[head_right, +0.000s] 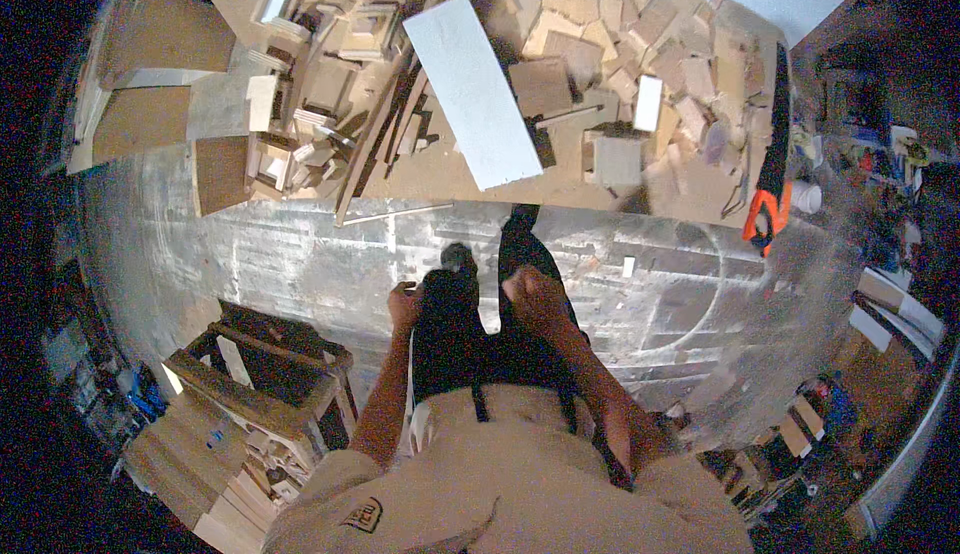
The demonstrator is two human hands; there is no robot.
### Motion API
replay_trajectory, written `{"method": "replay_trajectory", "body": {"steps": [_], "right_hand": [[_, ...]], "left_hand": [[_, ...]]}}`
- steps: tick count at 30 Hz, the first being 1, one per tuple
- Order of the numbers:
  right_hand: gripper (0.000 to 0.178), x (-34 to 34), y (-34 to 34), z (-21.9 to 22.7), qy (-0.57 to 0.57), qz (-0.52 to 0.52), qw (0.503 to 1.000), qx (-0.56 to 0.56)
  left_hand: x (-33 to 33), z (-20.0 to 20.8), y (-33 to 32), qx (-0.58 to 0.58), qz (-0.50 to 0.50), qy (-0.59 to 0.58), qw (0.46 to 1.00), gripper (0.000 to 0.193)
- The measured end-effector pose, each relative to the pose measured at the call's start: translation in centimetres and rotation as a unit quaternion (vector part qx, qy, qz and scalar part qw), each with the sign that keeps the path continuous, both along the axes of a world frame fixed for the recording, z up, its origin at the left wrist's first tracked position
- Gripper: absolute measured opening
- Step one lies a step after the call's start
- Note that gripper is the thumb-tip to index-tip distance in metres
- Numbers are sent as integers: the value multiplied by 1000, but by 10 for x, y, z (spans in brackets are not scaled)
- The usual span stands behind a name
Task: The person cuts a small piece of wood using a hand saw and rubs the edges with sandpaper. They pick up a white board and a thin wooden strip from a workbench cluttered with wood scraps before returning to sawing another small wood block.
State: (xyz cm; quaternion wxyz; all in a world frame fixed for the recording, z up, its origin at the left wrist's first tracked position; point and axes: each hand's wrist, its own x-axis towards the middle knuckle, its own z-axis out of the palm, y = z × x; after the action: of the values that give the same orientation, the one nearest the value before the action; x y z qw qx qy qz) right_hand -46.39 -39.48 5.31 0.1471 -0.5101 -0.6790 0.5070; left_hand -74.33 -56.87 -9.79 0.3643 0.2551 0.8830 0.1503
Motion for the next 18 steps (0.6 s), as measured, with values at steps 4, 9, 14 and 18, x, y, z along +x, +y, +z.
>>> {"method": "replay_trajectory", "body": {"steps": [4,9,14,18], "right_hand": [[35,43,-79,-94,-183,96,973,103],[30,6,-137,-184,-45,-135,989,-31],[30,-43,-183,-304,15,-150,987,-47],[32,-61,-159,-319,-38,25,999,-28]], "left_hand": [[-21,-126,-32,-48,-163,-8,986,33],[-40,-270,-13,-60,-232,7,971,28],[-62,-417,-23,1,-301,32,953,31],[-69,-529,-27,58,-279,39,958,36]]}}
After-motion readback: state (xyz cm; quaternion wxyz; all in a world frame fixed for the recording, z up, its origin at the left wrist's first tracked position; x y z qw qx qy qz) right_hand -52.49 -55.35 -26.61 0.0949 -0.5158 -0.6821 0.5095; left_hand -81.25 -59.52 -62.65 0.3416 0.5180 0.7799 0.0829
